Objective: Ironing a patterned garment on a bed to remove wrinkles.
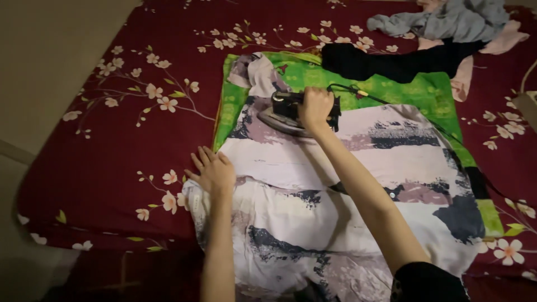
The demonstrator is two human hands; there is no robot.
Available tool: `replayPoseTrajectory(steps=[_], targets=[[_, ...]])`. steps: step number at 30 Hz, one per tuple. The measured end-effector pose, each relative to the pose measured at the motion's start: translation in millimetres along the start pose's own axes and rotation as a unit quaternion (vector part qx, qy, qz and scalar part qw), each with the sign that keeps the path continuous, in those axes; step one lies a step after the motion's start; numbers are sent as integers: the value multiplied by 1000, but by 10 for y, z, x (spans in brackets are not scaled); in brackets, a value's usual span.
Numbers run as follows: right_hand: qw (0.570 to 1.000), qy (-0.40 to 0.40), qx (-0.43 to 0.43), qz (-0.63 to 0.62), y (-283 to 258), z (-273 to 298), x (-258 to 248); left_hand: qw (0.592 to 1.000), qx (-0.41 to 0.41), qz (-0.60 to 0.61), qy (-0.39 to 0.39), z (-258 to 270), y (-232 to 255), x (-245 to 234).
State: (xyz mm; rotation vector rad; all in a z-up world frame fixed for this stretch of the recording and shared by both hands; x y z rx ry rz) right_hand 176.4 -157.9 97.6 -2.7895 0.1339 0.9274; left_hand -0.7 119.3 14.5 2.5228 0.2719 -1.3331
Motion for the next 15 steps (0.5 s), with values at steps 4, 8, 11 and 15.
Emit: replayPoseTrajectory(steps=[4, 8, 11, 15], targets=[[1000, 7, 17, -8, -220, 30, -6, 1000, -6, 4, -16, 0, 13, 3], [1000, 15, 21, -7, -247, 102, 377, 1000, 6, 4, -12, 7, 3, 37], [999, 36, 0, -3, -250, 111, 430, 1000, -1, -9, 7, 8, 15, 18], [998, 50, -27, -4, -208, 114, 379, 1000, 10, -6, 27, 16, 9, -11]])
Point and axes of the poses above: each hand's wrist, its own z-axis away from the middle knuckle, its own x-axis out of the palm, y = z × x, the point moved 3 cm from there along -z, towards the middle knuckle, and after that the axes turned 15 degrees about x, right-handed, at the moved point
